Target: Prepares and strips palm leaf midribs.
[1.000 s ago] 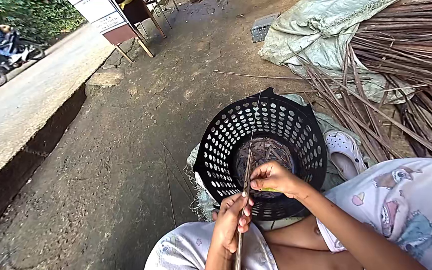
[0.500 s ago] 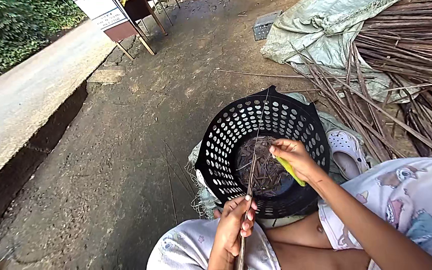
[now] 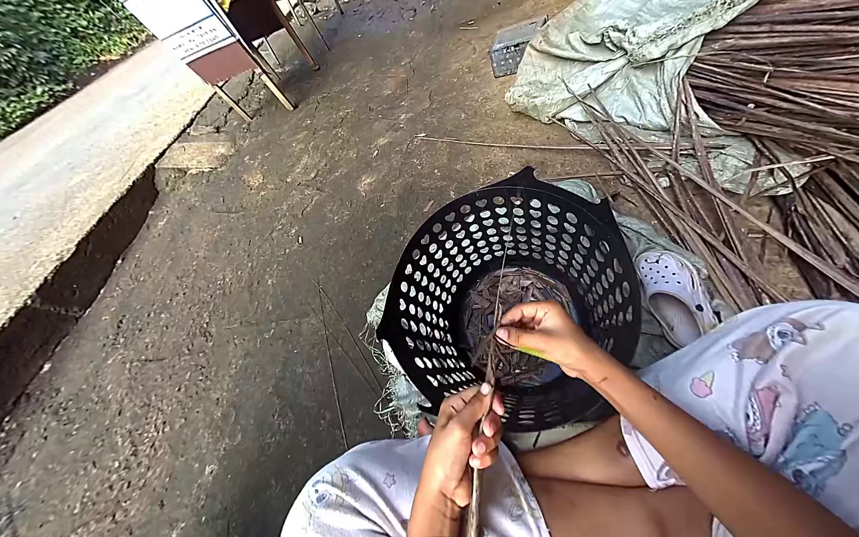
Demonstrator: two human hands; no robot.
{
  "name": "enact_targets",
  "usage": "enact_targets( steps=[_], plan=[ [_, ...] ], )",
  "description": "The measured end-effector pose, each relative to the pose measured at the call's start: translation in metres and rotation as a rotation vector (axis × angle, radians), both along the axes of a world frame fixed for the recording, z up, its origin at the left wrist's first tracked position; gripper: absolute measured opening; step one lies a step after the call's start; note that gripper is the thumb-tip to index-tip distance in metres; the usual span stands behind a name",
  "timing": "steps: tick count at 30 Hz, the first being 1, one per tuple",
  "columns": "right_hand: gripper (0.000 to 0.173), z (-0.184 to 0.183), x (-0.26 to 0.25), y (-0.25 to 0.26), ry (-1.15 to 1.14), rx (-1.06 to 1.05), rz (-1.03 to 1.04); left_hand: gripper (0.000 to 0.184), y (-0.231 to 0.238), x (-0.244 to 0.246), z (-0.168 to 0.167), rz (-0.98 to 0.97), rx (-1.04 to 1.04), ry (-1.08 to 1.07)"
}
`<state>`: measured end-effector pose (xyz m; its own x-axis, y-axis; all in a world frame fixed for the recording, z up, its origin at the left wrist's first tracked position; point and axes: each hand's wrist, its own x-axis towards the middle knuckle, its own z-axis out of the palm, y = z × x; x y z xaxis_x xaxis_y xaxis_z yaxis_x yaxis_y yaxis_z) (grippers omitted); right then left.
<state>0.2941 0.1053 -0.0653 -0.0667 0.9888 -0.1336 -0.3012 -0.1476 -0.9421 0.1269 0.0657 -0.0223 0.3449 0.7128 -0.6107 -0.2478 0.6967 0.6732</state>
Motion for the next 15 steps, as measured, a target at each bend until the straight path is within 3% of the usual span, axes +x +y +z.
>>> enact_targets(
  steps=[5, 7, 9, 12, 15],
  plan=[
    [0.005, -0.008, 0.008, 0.011, -0.083, 0.055, -0.234, 0.047, -0.003, -0.002, 0.0, -0.006, -0.007, 0.006],
    [0.011, -0.005, 0.016, 0.014, -0.053, 0.01, -0.283, 0.048, -0.006, -0.005, -0.001, 0.008, -0.012, -0.004],
    [0.015, 0.003, 0.019, 0.006, -0.004, -0.039, -0.099, 0.05, -0.004, -0.004, -0.001, 0.012, -0.029, -0.019],
    [0.015, 0.004, 0.014, -0.003, 0.072, -0.072, 0.351, 0.051, -0.001, -0.006, -0.005, -0.012, -0.056, -0.112],
    [0.018, 0.004, 0.007, -0.001, 0.11, -0.125, 0.4, 0.052, -0.001, -0.008, -0.007, -0.01, -0.066, -0.198]
  ],
)
